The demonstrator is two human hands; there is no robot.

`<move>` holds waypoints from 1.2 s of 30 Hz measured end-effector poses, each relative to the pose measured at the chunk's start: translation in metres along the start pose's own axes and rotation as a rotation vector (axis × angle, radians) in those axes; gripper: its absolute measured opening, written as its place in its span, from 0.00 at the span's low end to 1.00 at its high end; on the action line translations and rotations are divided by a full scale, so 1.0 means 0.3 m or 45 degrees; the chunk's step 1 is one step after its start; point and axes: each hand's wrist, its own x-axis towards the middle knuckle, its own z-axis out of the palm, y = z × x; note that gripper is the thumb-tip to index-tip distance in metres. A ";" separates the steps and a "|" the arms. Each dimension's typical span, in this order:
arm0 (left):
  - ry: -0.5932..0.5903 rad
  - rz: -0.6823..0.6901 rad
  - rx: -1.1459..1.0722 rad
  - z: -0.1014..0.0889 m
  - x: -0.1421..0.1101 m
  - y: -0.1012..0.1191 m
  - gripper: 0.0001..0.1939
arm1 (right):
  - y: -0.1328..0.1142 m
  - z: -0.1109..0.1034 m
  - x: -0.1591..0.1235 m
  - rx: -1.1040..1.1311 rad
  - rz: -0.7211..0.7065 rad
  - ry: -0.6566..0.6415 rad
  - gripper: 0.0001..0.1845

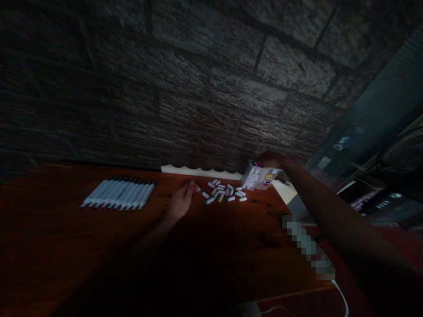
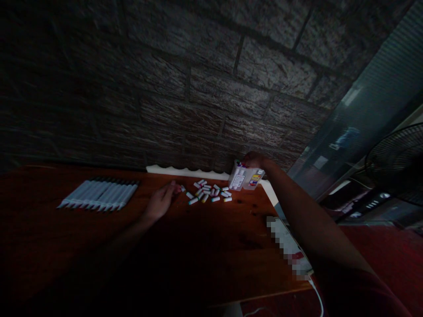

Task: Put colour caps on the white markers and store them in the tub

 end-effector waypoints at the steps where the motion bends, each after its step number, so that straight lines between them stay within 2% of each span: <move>1: -0.010 -0.001 -0.005 0.000 -0.001 0.002 0.27 | 0.000 0.004 -0.002 -0.019 0.019 -0.029 0.09; 3: -0.016 -0.007 -0.015 0.000 -0.002 0.004 0.27 | -0.006 0.009 -0.002 -0.071 0.047 -0.089 0.12; 6: -0.005 -0.012 -0.018 -0.001 -0.001 0.003 0.27 | -0.027 0.008 0.008 -0.157 0.082 -0.076 0.15; 10: -0.005 -0.017 -0.042 -0.002 0.001 0.002 0.27 | -0.060 -0.012 0.006 -0.244 0.109 0.012 0.15; 14: -0.018 -0.017 -0.036 0.000 -0.003 0.005 0.28 | -0.083 -0.001 -0.079 -0.292 0.101 0.204 0.15; 16: -0.022 -0.014 -0.021 0.002 -0.006 0.008 0.28 | -0.101 0.061 -0.155 -0.265 0.053 0.393 0.18; 18: -0.028 -0.007 -0.002 0.002 -0.008 0.009 0.27 | -0.127 0.175 -0.237 -0.021 -0.151 0.750 0.18; 19: -0.031 0.002 0.006 0.002 -0.008 0.009 0.27 | -0.140 0.245 -0.273 0.107 -0.265 0.814 0.17; 22: -0.023 0.014 0.029 -0.003 -0.007 0.004 0.27 | -0.163 0.446 -0.347 0.348 -0.405 0.751 0.17; 24: -0.005 0.003 0.023 -0.008 -0.006 -0.001 0.27 | -0.149 0.528 -0.364 0.456 -0.349 0.746 0.17; 26: 0.006 -0.008 0.011 -0.011 -0.005 -0.006 0.28 | -0.109 0.556 -0.364 0.540 -0.254 0.842 0.15; 29: 0.001 -0.027 0.031 -0.012 -0.004 -0.011 0.27 | -0.033 0.551 -0.346 0.728 -0.055 0.918 0.16; 32: -0.014 -0.044 0.068 -0.011 -0.005 -0.007 0.27 | 0.009 0.560 -0.323 0.879 0.056 0.822 0.18; 36: -0.026 -0.041 0.067 -0.014 -0.008 0.005 0.28 | -0.010 0.601 -0.313 0.907 0.003 0.710 0.18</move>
